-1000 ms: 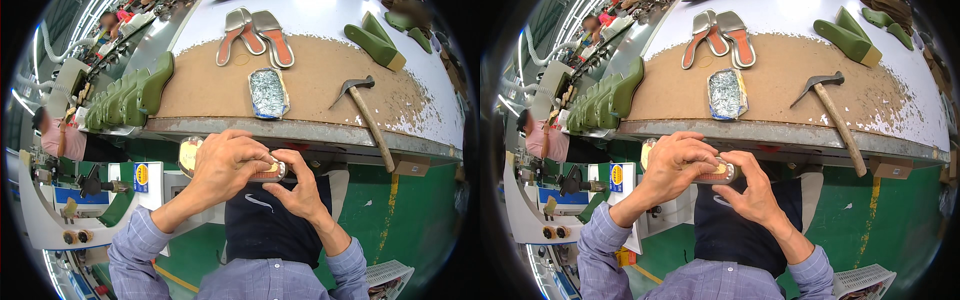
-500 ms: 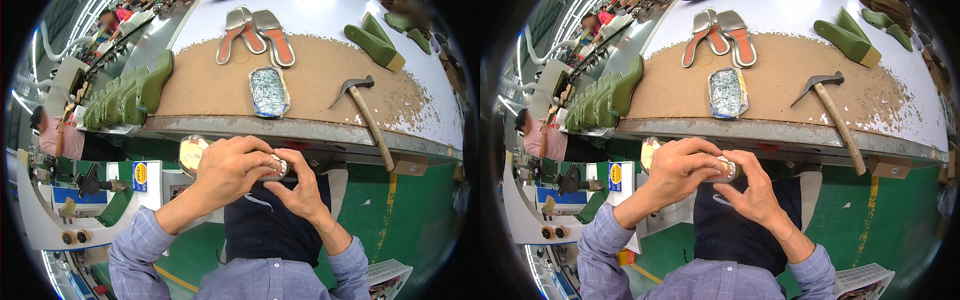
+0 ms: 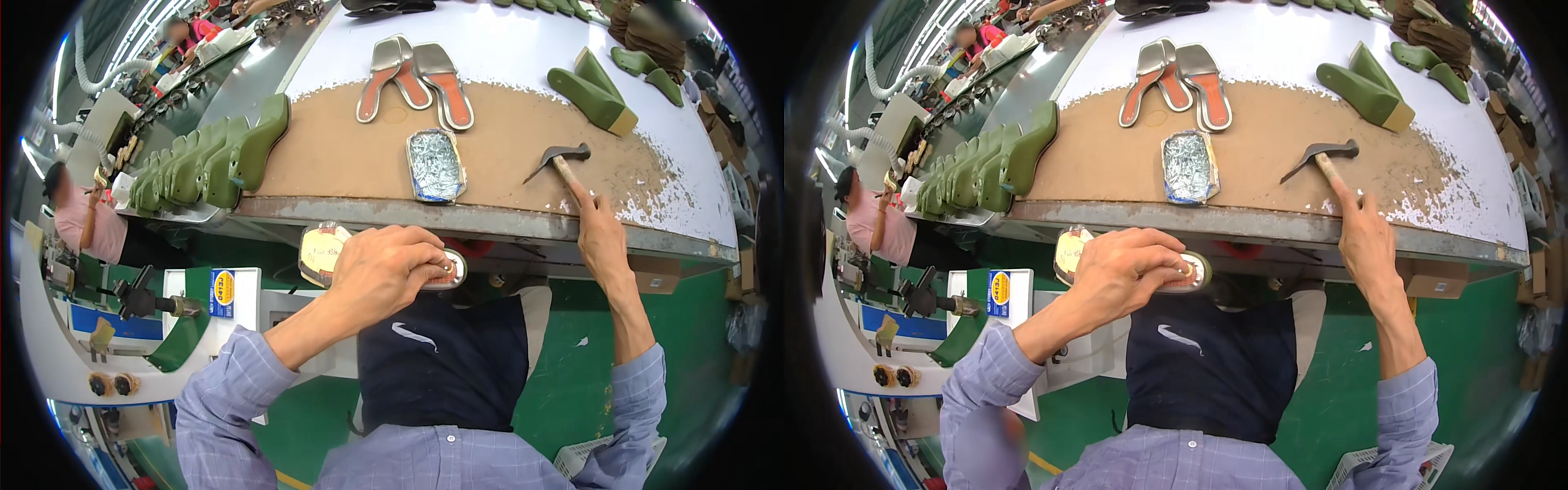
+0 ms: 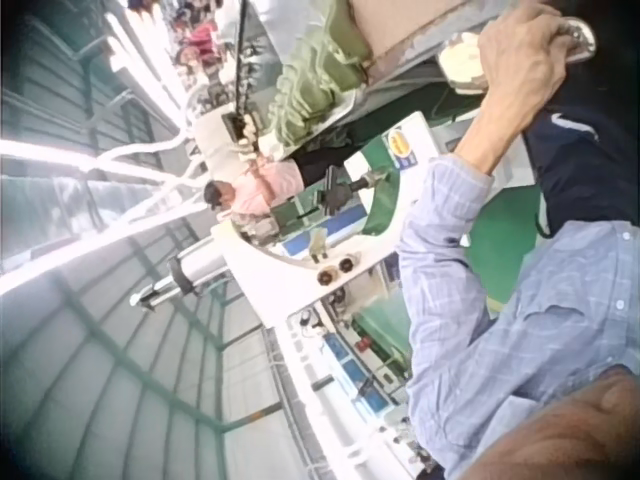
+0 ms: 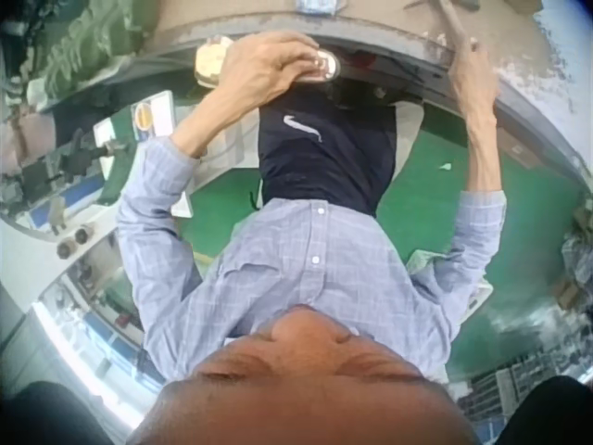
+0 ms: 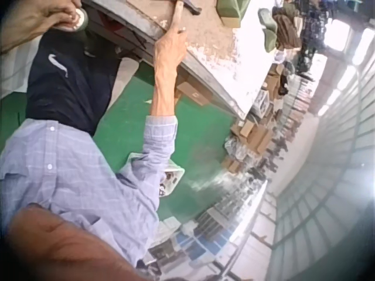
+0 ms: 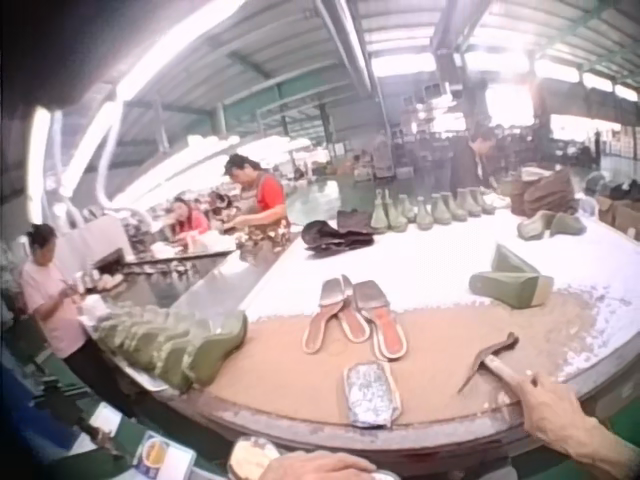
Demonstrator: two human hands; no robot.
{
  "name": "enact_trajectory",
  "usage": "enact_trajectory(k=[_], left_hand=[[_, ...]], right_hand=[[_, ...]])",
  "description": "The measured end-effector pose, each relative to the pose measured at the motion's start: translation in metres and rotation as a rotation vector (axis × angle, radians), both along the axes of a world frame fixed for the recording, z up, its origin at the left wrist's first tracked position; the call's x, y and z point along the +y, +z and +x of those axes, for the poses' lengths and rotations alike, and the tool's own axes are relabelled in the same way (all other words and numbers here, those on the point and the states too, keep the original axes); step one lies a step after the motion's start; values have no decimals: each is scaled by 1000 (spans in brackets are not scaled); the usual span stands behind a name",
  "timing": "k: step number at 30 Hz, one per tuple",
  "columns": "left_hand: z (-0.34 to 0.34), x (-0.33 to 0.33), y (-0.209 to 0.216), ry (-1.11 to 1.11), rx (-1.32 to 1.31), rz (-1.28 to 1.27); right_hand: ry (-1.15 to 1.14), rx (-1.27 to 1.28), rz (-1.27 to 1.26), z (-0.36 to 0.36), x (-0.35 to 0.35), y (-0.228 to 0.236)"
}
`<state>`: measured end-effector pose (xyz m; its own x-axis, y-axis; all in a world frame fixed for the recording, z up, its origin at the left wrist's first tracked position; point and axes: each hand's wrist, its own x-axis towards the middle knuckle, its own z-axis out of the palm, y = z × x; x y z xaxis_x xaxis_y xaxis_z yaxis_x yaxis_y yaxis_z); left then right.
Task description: The person repeatedly picks up green shoe uppers and insoles, aligns them, and uses a hammer to drive nails into the insole to attach the upper. They handle multiple pairs sequentially, placing finished units aside on the table.
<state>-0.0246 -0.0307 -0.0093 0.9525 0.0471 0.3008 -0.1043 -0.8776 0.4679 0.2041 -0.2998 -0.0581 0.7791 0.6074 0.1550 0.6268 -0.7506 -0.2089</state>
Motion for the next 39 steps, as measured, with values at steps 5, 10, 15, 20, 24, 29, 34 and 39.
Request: enact_trajectory(k=[5,10,15,20,24,29,34,39], left_hand=[[-2,1,-1,-6,10,-41],[-4,1,2,-7,-18,-24],[0,-2,5,16,37,-44],[-4,1,5,2,101,-69],[-11,13,31,-58,161,224],[-18,30,33,-122,260,259],[-20,17,27,-96,211,304],[-20,11,23,-78,208,297]], right_hand=[[253,307,484,-82,-18,48],[468,235,527,-139,-34,86],[585,156,548,-143,-16,78],[410,199,666,-145,-11,72],[232,506,981,-161,-39,32],[-294,943,948,-191,-76,-14],[-366,790,1060,-202,-89,-23],[-238,728,1020,-206,-96,-27]])
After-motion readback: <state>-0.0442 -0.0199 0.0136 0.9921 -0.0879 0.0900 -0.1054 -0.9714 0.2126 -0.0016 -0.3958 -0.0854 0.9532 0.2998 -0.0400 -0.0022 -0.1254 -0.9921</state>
